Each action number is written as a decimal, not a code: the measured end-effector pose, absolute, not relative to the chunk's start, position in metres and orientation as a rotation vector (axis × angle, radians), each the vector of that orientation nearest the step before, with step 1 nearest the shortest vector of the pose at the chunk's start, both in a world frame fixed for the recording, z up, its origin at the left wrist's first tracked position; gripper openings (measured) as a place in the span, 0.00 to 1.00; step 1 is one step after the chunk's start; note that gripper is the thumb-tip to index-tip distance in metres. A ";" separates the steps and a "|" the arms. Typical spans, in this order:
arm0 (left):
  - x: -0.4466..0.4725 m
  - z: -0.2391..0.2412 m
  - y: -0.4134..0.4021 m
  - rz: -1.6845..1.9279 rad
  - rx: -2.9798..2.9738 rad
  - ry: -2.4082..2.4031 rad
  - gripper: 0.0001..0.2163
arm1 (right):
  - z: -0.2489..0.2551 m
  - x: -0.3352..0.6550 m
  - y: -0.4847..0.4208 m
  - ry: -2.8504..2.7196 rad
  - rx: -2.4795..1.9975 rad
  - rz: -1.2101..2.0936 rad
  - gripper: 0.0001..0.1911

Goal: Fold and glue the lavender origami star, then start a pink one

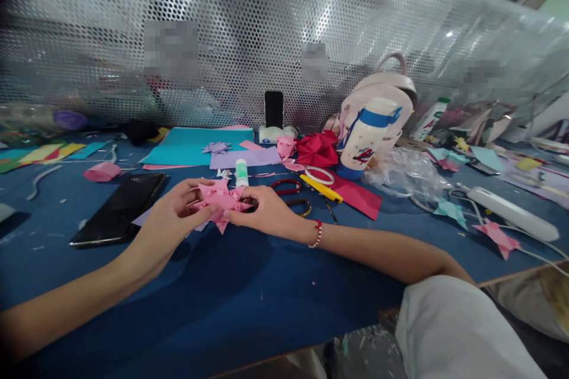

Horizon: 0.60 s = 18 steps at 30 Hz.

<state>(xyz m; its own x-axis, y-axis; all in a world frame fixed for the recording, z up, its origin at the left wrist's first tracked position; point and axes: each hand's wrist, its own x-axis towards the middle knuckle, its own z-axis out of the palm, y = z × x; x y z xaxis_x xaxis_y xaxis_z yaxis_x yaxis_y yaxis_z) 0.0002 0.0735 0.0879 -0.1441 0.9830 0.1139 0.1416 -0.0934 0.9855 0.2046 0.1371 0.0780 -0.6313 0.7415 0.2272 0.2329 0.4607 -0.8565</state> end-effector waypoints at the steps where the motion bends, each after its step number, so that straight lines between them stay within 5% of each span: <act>1: -0.001 0.089 0.075 1.345 1.346 1.376 0.25 | 0.077 0.204 0.138 -2.103 -0.811 1.141 0.18; 6: -0.006 0.094 0.083 1.337 1.524 1.329 0.30 | 0.074 0.202 0.146 -1.959 -0.816 1.231 0.22; 18: -0.013 0.080 0.092 1.271 1.548 1.368 0.33 | 0.073 0.203 0.150 -1.920 -0.775 1.251 0.14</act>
<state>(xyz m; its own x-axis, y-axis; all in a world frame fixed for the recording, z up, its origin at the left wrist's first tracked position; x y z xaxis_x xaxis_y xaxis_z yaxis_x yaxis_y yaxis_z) -0.0127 0.0923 0.0798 -0.0398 0.9754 0.2168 0.2876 -0.1966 0.9374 0.2026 0.1501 0.0728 -0.5706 0.7870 0.2346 0.1030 0.3520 -0.9303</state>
